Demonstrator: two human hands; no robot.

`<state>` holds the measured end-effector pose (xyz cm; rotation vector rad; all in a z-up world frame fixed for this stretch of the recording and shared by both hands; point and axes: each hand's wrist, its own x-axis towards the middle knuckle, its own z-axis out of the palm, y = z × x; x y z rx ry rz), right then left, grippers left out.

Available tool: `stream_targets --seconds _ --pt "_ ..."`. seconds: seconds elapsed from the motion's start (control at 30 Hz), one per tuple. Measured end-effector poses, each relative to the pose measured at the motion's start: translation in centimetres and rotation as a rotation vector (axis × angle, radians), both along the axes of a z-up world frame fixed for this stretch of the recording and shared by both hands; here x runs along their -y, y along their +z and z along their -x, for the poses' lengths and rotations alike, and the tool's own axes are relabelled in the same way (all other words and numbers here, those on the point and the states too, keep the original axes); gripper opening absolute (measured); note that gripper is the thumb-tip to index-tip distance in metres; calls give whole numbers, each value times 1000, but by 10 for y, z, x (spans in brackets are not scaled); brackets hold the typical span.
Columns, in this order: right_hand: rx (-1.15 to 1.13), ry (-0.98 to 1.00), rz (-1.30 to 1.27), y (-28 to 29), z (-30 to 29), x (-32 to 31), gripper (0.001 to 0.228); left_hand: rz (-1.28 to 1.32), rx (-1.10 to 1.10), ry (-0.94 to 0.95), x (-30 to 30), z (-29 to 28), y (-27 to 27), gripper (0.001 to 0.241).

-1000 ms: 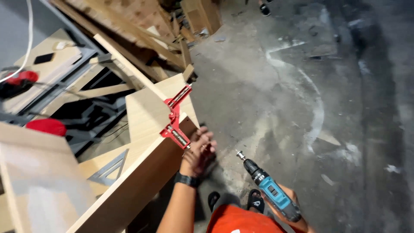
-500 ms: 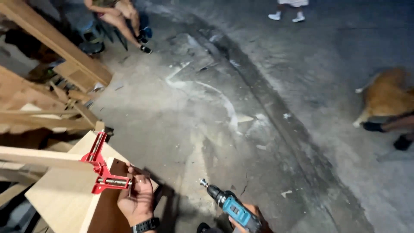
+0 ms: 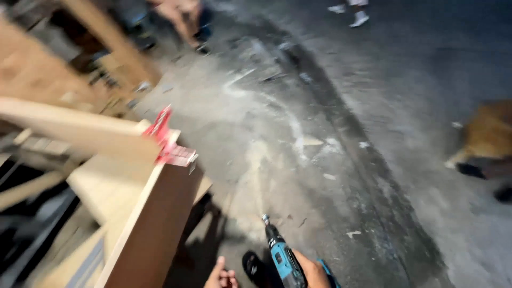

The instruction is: Assembling wooden boards into a structure using corner clamps and power drills to drive screws.

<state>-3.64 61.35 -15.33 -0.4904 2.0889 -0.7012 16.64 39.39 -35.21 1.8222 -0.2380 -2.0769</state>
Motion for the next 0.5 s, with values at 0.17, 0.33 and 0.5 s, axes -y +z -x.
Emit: stream_targets --seconds 0.17,0.33,0.5 --pt "-228 317 -20 79 -46 3 55 140 -66 -62 -117 -77 50 47" --pt "-19 750 302 73 -115 4 41 273 -33 -337 -207 -159 53 42" --pt "-20 1150 173 -18 -177 -14 75 405 114 -17 -257 -233 57 41"
